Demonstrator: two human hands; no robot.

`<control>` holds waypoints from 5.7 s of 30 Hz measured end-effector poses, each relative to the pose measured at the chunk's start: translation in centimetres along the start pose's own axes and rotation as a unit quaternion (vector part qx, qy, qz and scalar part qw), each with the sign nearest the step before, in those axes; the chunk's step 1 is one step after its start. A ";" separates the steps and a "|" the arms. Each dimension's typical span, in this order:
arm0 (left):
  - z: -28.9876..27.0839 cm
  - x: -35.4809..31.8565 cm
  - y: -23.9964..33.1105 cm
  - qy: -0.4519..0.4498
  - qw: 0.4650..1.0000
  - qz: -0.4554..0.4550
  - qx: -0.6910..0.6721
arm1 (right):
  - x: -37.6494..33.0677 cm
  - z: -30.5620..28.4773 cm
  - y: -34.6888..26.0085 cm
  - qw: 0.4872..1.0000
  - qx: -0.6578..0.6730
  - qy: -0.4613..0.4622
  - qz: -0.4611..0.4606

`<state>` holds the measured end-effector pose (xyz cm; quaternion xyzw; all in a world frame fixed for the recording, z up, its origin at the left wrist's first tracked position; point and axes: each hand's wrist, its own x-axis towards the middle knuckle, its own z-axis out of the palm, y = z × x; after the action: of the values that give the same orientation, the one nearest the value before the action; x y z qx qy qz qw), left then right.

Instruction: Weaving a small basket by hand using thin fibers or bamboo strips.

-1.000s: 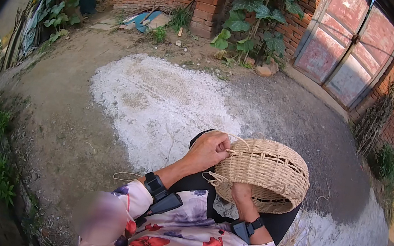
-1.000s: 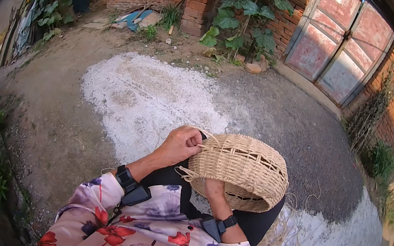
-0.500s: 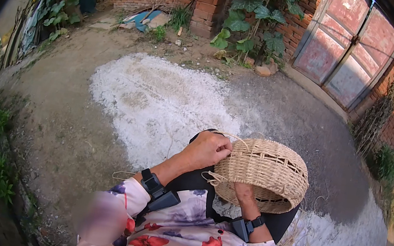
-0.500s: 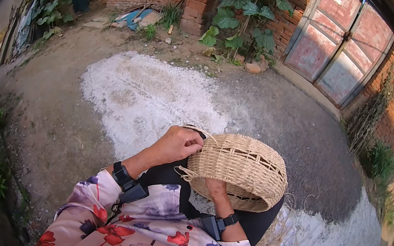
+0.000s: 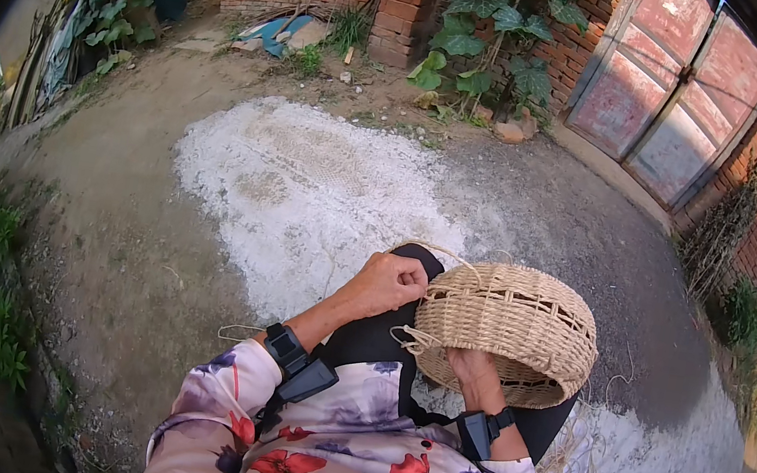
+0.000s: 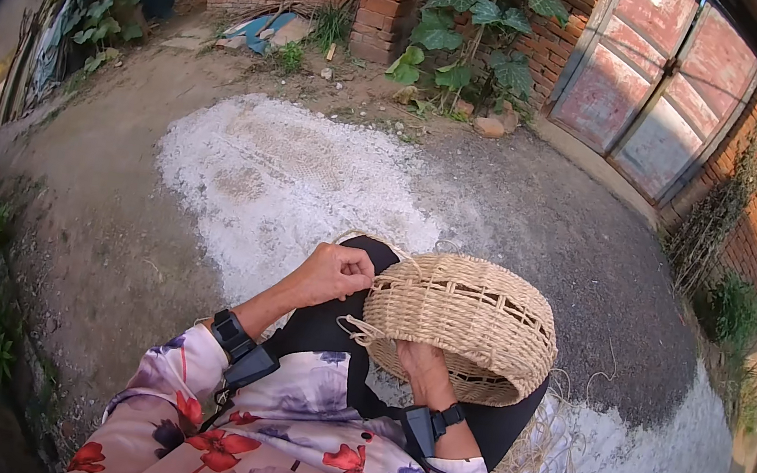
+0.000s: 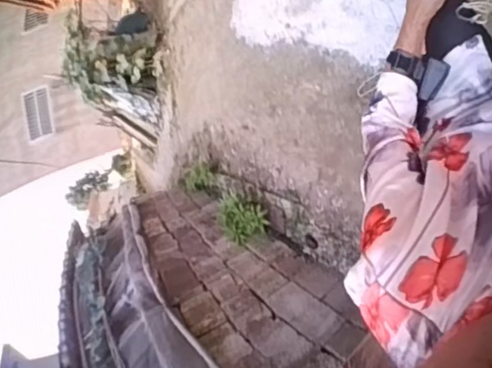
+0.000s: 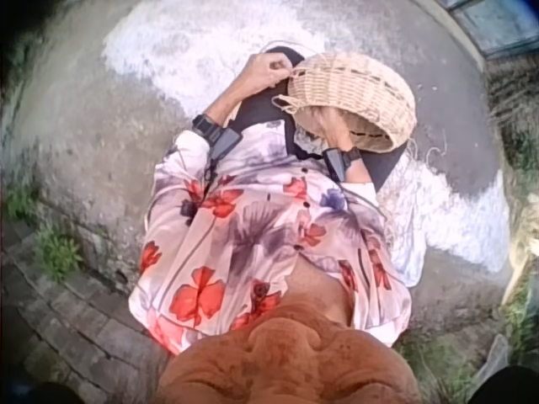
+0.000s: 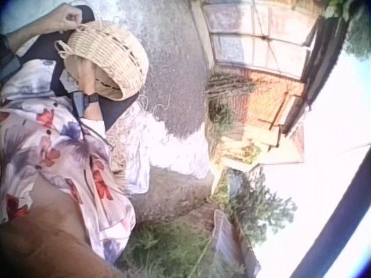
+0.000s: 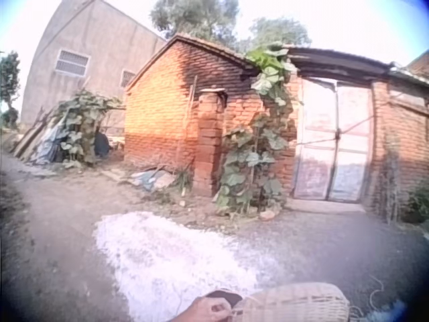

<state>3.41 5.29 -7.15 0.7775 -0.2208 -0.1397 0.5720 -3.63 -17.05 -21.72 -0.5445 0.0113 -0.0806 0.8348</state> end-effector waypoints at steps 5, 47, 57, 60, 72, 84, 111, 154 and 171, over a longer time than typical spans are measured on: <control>0.6 0.8 0.3 -0.022 0.999 0.017 -0.036 | 0.9 -3.7 -0.5 0.930 -0.352 -0.080 -0.062; 2.6 -3.4 -1.4 0.112 0.987 0.000 -0.119 | -3.3 1.5 -7.3 0.598 -0.769 -0.213 -0.080; 1.2 -2.0 -1.9 0.130 0.977 0.072 0.155 | -2.8 3.0 -9.2 0.940 -0.255 0.004 0.226; -0.1 -1.5 -2.6 0.142 0.980 0.036 0.137 | -3.7 5.0 -13.1 0.965 -0.201 -0.127 0.113; 0.9 -2.2 2.1 0.065 0.987 0.131 0.072 | -3.6 6.2 -14.5 0.986 0.154 -0.047 0.043; 0.9 -1.8 0.5 0.138 0.956 0.116 0.233 | -4.0 4.0 -13.7 0.968 0.251 -0.027 0.015; -1.6 -1.3 3.1 0.027 0.982 0.061 0.177 | -5.1 -2.2 -9.9 0.957 0.236 -0.129 0.105; 0.4 -0.6 3.4 -0.011 0.988 0.093 0.118 | -3.0 -1.4 -6.3 0.956 0.155 -0.030 0.249; 1.7 -0.5 1.7 0.000 0.984 0.147 0.100 | 0.8 -1.9 4.0 0.999 -0.053 -0.011 0.007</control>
<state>1.91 3.72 -6.04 0.7897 -0.3453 -0.0314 0.5061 -2.57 -17.29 -26.11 -0.5888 0.0104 -0.0687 0.8053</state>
